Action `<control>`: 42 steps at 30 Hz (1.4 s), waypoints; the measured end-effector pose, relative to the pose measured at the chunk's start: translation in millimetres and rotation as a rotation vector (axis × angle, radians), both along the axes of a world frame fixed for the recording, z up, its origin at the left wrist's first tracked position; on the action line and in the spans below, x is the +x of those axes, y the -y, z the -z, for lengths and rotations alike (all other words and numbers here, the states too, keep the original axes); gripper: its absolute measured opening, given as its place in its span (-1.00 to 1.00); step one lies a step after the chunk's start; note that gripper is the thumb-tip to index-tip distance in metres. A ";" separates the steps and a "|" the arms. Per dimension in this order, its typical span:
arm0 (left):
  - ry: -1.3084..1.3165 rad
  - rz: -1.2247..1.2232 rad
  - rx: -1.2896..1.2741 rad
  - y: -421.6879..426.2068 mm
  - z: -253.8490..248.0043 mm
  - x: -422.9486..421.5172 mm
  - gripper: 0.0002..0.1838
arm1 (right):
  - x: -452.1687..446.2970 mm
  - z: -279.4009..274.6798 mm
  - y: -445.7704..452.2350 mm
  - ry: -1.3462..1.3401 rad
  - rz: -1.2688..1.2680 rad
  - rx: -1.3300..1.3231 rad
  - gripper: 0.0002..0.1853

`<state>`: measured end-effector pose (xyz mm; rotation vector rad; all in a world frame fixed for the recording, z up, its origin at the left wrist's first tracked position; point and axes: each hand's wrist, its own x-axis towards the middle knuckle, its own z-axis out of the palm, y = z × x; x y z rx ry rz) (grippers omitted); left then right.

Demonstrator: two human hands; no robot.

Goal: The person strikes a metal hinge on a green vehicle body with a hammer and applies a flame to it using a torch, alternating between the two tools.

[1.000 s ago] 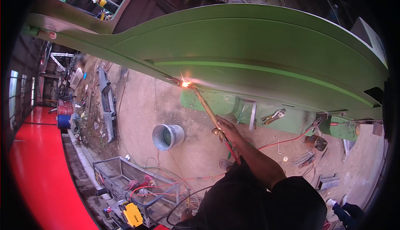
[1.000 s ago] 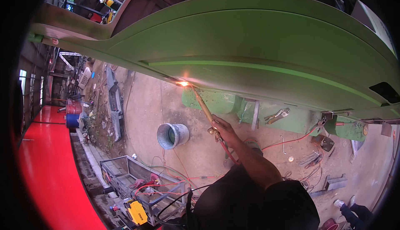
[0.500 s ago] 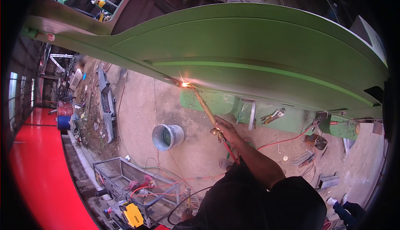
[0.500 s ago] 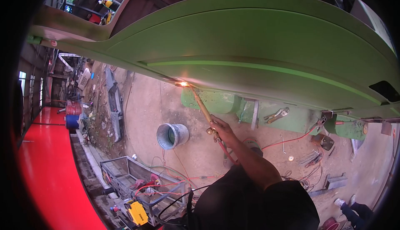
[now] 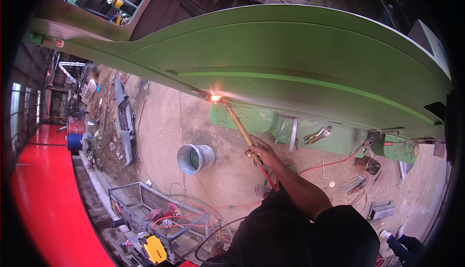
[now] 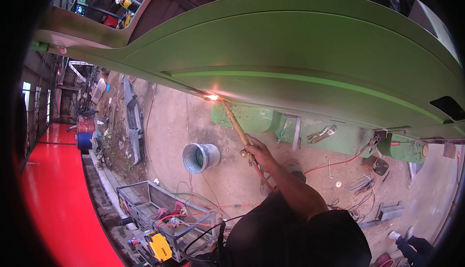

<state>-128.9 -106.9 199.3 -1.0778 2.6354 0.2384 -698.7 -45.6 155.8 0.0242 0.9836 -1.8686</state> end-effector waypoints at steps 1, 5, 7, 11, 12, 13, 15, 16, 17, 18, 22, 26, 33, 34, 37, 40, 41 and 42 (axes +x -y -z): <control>0.007 0.009 -0.007 1.5 2.1 1.5 -0.67 | 0.3 1.1 0.5 0.000 0.000 0.000 -0.32; 0.005 -0.024 -0.038 2.3 12.5 10.5 -0.70 | 2.0 4.3 1.6 -0.010 0.007 -0.014 -0.33; -0.056 -0.198 -0.007 -0.3 18.3 12.1 -0.70 | 3.2 4.7 2.2 -0.019 0.006 -0.020 -0.34; -0.104 -0.010 -0.112 4.6 35.3 33.2 -0.71 | 0.6 -3.8 1.2 0.019 0.003 -0.025 -0.37; -0.104 -0.010 -0.112 3.7 29.1 27.3 -0.71 | -0.6 -7.1 0.5 0.038 -0.008 -0.027 -0.38; -0.076 0.006 -0.091 2.9 20.4 20.5 -0.71 | -0.3 -7.5 1.1 0.038 -0.008 -0.027 -0.38; -0.049 0.023 -0.069 1.0 13.1 12.3 -0.71 | 0.4 -8.0 2.2 0.000 -0.012 0.029 -0.40; -0.066 0.016 -0.088 -1.1 12.3 9.6 -0.70 | 1.5 -6.5 2.8 0.000 -0.012 0.029 -0.40; -0.082 0.009 -0.108 -2.3 11.1 6.8 -0.69 | 3.5 -3.2 3.9 -0.019 -0.004 0.021 -0.38; -0.082 0.009 -0.108 -1.7 14.2 10.1 -0.69 | 5.1 0.1 5.1 -0.037 0.004 0.013 -0.37; -0.131 0.049 -0.094 6.5 25.9 24.9 -0.66 | 6.2 6.0 5.0 -0.021 0.012 -0.051 -0.27; -0.128 0.066 -0.030 8.6 23.1 22.5 -0.66 | 2.9 8.2 3.2 0.023 -0.003 -0.100 -0.15; -0.153 0.052 -0.043 4.0 7.6 5.0 -0.65 | 0.6 8.3 1.4 0.105 0.006 -0.147 -0.13; -0.080 0.071 0.029 9.7 5.6 5.7 -0.64 | 0.8 8.9 1.3 0.105 0.006 -0.147 -0.13; -0.013 0.097 0.092 13.7 7.3 8.4 -0.63 | 0.5 13.1 0.8 0.153 0.017 -0.190 -0.15; 0.021 0.051 0.090 24.5 42.9 47.8 -0.63 | -0.7 14.6 -0.8 0.159 0.010 -0.203 -0.15; 0.061 -0.002 0.098 28.1 54.1 59.7 -0.63 | -1.4 12.0 -2.1 0.173 0.011 -0.196 -0.16; 0.061 -0.001 0.098 22.9 48.1 52.8 -0.63 | -2.0 10.6 -2.8 0.186 0.012 -0.189 -0.18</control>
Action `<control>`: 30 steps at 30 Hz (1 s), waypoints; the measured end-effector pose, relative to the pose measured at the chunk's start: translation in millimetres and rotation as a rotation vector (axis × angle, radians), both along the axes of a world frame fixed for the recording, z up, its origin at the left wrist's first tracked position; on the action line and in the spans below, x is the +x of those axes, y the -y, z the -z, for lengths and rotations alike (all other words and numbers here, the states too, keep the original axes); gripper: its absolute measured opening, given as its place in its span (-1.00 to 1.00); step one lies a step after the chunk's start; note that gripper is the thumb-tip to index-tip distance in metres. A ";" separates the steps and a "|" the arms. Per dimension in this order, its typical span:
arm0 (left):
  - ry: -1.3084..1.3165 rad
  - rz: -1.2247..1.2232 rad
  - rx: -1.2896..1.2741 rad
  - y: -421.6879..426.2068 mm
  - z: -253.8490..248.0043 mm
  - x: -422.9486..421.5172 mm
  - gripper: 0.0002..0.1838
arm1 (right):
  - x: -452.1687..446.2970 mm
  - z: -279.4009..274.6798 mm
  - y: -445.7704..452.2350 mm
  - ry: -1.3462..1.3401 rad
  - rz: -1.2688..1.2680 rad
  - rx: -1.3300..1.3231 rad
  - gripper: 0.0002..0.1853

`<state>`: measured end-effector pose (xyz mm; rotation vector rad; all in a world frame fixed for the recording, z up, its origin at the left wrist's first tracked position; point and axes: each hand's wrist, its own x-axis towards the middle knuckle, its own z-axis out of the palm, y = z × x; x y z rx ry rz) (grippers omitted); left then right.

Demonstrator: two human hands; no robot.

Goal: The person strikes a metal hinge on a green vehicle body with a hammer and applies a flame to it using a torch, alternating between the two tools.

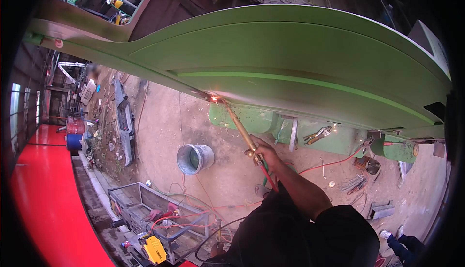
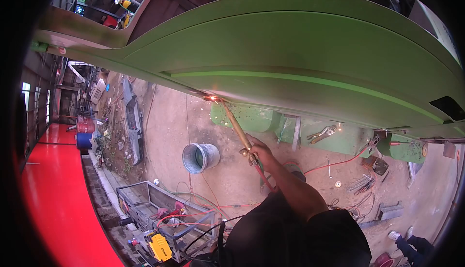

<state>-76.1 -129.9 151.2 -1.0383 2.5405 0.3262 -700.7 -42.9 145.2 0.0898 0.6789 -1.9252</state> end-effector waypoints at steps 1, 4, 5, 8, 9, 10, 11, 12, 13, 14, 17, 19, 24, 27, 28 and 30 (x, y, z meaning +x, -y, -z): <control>-0.104 0.019 -0.079 -9.5 -10.3 -11.3 -0.63 | -0.6 0.1 -0.1 0.000 0.001 0.000 -0.18; -0.180 0.044 -0.141 -14.6 -25.1 -27.7 -0.63 | -1.9 1.7 -1.6 0.012 -0.007 -0.016 -0.17; -0.153 0.049 -0.125 -14.2 -29.0 -31.9 -0.63 | -2.1 3.2 -1.5 0.010 -0.009 -0.015 -0.17; -0.148 0.068 -0.090 -12.8 -37.7 -38.6 -0.63 | -3.4 2.3 -2.5 0.007 -0.011 -0.012 -0.18; -0.147 0.068 -0.090 -11.3 -37.1 -37.6 -0.63 | -3.9 1.9 -2.9 0.006 -0.010 -0.010 -0.18; -0.099 0.077 -0.068 -9.5 -36.2 -36.9 -0.62 | -4.4 2.5 -3.2 0.006 -0.010 -0.010 -0.18; -0.051 0.087 -0.047 -7.6 -35.2 -36.1 -0.61 | -4.8 3.5 -3.6 0.008 -0.017 -0.019 -0.18; -0.051 0.087 -0.047 -5.7 -34.0 -34.7 -0.61 | -5.5 3.9 -4.1 0.011 -0.024 -0.028 -0.19; -0.038 0.066 -0.013 -3.6 -32.7 -33.3 -0.61 | -6.2 3.9 -4.6 0.011 -0.024 -0.028 -0.19; -0.025 0.045 0.021 -2.1 -31.9 -31.4 -0.60 | -6.9 3.5 -5.3 0.007 -0.025 -0.032 -0.19; -0.036 0.108 0.016 0.6 -30.4 -25.2 -0.59 | -8.5 5.5 -6.5 -0.003 -0.031 -0.036 -0.21; -0.037 0.084 0.004 -4.1 -39.3 -36.0 -0.61 | -9.6 6.6 -7.7 -0.009 -0.035 -0.036 -0.22; -0.158 0.009 -0.134 -18.8 -50.2 -57.0 -0.64 | -11.3 7.1 -8.5 -0.003 -0.046 -0.033 -0.24; -0.132 -0.013 -0.094 -17.7 -63.2 -75.3 -0.64 | -11.2 6.4 -8.6 0.007 -0.039 -0.036 -0.25; -0.147 0.012 -0.067 -11.7 -55.6 -66.0 -0.62 | -11.4 6.5 -8.8 0.006 -0.038 -0.036 -0.25; -0.161 0.038 -0.041 -6.6 -38.8 -47.6 -0.60 | -11.9 6.8 -9.3 0.023 -0.047 -0.028 -0.25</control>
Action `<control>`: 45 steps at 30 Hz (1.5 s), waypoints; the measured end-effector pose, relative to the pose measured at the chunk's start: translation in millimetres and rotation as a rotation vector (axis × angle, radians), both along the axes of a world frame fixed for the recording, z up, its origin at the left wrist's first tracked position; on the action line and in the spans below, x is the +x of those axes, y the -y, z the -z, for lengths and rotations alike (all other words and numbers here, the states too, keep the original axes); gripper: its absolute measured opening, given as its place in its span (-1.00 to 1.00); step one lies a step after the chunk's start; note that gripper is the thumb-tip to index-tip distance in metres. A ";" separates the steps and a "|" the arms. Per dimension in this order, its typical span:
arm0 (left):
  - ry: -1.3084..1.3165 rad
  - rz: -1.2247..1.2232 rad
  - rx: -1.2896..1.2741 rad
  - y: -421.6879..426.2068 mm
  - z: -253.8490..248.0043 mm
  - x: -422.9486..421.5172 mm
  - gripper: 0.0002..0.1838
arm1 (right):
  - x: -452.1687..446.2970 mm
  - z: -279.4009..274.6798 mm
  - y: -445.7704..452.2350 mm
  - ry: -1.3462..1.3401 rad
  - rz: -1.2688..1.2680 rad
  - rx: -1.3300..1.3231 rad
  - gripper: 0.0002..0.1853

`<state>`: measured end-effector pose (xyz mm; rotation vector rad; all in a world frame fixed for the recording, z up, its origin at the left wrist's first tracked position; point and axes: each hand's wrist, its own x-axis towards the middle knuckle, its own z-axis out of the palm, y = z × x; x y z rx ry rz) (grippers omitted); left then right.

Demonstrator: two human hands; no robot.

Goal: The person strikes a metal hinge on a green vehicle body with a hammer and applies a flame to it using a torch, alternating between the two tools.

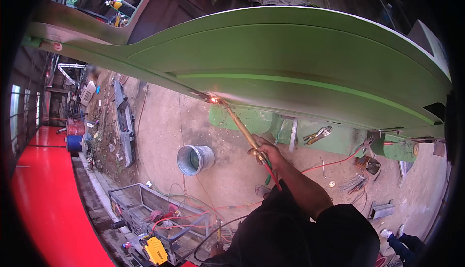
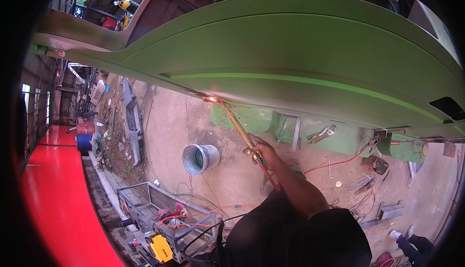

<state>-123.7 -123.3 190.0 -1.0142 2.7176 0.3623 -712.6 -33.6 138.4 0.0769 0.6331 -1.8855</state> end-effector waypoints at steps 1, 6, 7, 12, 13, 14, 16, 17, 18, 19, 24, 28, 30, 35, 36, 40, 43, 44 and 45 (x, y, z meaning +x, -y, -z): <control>0.006 -0.019 -0.042 -0.1 7.0 6.7 -0.59 | -0.3 0.7 -0.3 0.000 0.000 0.000 -0.25; 0.076 -0.017 -0.010 1.2 -6.1 -1.0 -0.58 | -1.8 7.9 -0.5 -0.001 -0.004 -0.002 -0.26; 0.078 -0.020 -0.003 0.4 -8.7 -3.3 -0.58 | -2.1 8.6 -0.5 -0.001 -0.004 -0.002 -0.26; 0.149 -0.007 0.029 12.2 15.3 25.5 -0.60 | -7.0 14.5 -2.2 -0.021 -0.017 0.026 -0.28; 0.151 0.005 0.035 13.7 18.2 29.8 -0.60 | -8.5 16.9 -2.8 -0.021 -0.017 0.027 -0.28; 0.152 0.017 0.041 14.7 21.0 34.0 -0.60 | -9.8 19.6 -3.6 -0.032 -0.022 0.018 -0.28; 0.149 0.006 0.025 9.6 14.4 26.8 -0.60 | -10.2 21.4 -4.8 -0.042 -0.027 0.010 -0.28; 0.145 -0.005 0.007 7.0 11.3 22.1 -0.61 | -10.2 21.6 -5.4 -0.002 -0.021 -0.015 -0.27; 0.146 -0.005 0.008 6.0 11.9 21.5 -0.61 | -10.2 21.9 -5.9 0.037 -0.014 -0.041 -0.26; 0.144 -0.005 -0.007 5.2 12.2 21.0 -0.61 | -9.5 23.2 -6.2 0.037 -0.014 -0.040 -0.26; 0.150 0.060 0.037 13.9 5.5 17.7 -0.60 | -10.1 31.8 -4.0 0.079 -0.040 -0.129 -0.33; 0.153 -0.431 0.303 8.1 -29.2 -36.2 -0.62 | -9.4 31.6 -6.2 0.069 -0.047 -0.086 -0.31; 0.158 -0.926 0.477 5.2 -37.7 -53.0 -0.62 | -9.8 30.4 -7.1 0.100 -0.046 -0.051 -0.33; 0.180 -0.156 0.224 14.8 3.0 11.8 -0.62 | -10.1 30.8 -6.8 0.044 -0.032 -0.047 -0.35; 0.139 0.014 0.130 13.7 2.4 12.2 -0.60 | -11.4 28.4 -6.3 0.030 -0.041 -0.012 -0.36; 0.112 -0.397 0.318 17.7 0.0 -9.1 -0.55 | -13.5 23.7 -6.9 0.046 -0.054 -0.009 -0.37; 0.153 -0.904 0.557 17.6 -2.3 -17.8 -0.55 | -12.3 14.8 -6.0 -0.011 -0.036 0.103 -0.37; 0.143 -0.890 0.540 16.6 -3.8 -18.6 -0.54 | -13.1 12.1 -5.8 -0.028 -0.043 0.114 -0.38; 0.144 -0.889 0.540 15.9 -6.3 -20.9 -0.54 | -13.6 9.2 -5.7 -0.046 -0.051 0.124 -0.38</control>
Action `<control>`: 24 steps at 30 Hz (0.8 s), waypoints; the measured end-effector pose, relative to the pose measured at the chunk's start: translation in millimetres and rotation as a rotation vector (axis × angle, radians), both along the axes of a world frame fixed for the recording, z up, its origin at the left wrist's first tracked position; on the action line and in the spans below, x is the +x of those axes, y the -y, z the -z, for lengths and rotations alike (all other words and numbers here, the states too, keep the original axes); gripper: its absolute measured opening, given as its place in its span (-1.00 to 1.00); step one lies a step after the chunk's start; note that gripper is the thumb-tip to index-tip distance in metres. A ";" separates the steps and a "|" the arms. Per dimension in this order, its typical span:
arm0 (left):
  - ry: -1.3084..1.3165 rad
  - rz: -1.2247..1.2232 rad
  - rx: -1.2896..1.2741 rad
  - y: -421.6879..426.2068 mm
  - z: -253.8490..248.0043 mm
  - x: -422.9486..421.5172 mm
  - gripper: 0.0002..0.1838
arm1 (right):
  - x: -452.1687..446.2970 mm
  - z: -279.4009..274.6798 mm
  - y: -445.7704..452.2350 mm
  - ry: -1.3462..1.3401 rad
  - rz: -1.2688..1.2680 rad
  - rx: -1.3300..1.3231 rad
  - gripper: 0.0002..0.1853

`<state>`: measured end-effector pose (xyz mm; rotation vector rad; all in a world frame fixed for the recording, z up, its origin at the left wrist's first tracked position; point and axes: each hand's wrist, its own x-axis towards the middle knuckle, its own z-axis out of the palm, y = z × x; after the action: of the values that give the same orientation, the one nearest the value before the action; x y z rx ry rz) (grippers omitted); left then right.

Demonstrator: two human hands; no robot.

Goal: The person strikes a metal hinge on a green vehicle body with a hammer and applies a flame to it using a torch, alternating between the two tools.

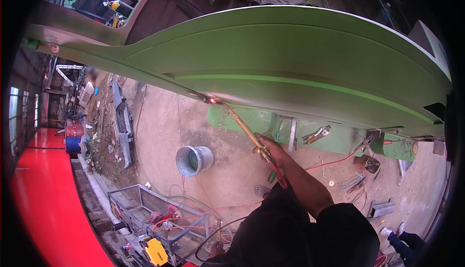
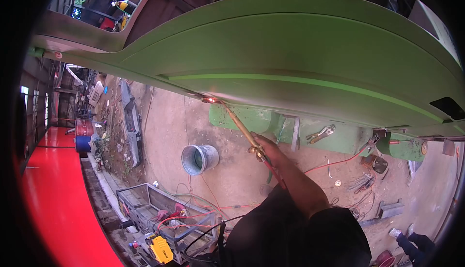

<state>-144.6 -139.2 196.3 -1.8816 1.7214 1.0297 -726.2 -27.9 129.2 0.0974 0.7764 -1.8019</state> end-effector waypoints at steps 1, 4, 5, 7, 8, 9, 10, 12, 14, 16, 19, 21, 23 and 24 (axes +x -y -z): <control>0.024 0.019 -0.004 -0.3 -2.5 -2.5 -0.53 | -0.4 -3.6 0.2 0.001 0.000 0.000 -0.38; 0.024 0.142 -0.080 -2.0 7.8 12.2 -0.51 | -0.9 -9.5 1.6 -0.068 -0.011 0.062 -0.39; 0.000 0.244 -0.152 -1.8 13.9 20.3 -0.50 | -0.7 -9.4 2.5 -0.085 -0.008 0.072 -0.39; -0.016 0.276 -0.103 3.3 15.0 24.0 -0.49 | -0.6 -8.8 3.6 -0.102 -0.006 0.081 -0.39; -0.032 0.308 -0.053 4.8 14.8 24.4 -0.48 | -0.9 -8.5 3.9 -0.107 -0.009 0.087 -0.39; -0.032 0.308 -0.053 2.6 9.9 17.2 -0.48 | -0.9 -8.1 4.1 -0.112 -0.012 0.093 -0.39; -0.002 0.185 -0.042 0.0 5.2 10.6 -0.48 | -0.7 -8.5 5.0 -0.112 -0.012 0.093 -0.39; 0.028 0.062 -0.031 -2.7 -0.9 2.6 -0.47 | 0.6 -9.1 7.1 -0.122 0.014 0.092 -0.38; 0.026 0.166 -0.066 -1.7 -0.2 4.4 -0.49 | 1.2 -11.2 8.4 -0.120 0.022 0.096 -0.38; 0.048 0.147 -0.039 -2.8 -7.4 -2.4 -0.50 | 1.0 -10.4 8.4 -0.118 0.030 0.098 -0.38; -0.045 0.607 -0.309 -0.5 18.9 40.7 -0.52 | 0.6 -5.1 6.8 -0.153 -0.026 0.095 -0.38; -0.163 1.085 -0.608 -2.2 21.9 51.1 -0.53 | 1.0 -4.3 6.9 -0.171 -0.020 0.080 -0.38; -0.141 1.042 -0.559 -7.7 6.6 33.2 -0.53 | 1.0 -9.7 8.0 -0.155 -0.002 0.090 -0.36; -0.133 1.027 -0.543 -7.3 6.0 29.4 -0.53 | 0.8 -12.7 8.0 -0.139 0.015 0.101 -0.34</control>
<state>-115.2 -131.9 190.3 -0.8392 2.7426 0.2811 -725.4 -35.9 141.9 0.0447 0.9683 -1.7975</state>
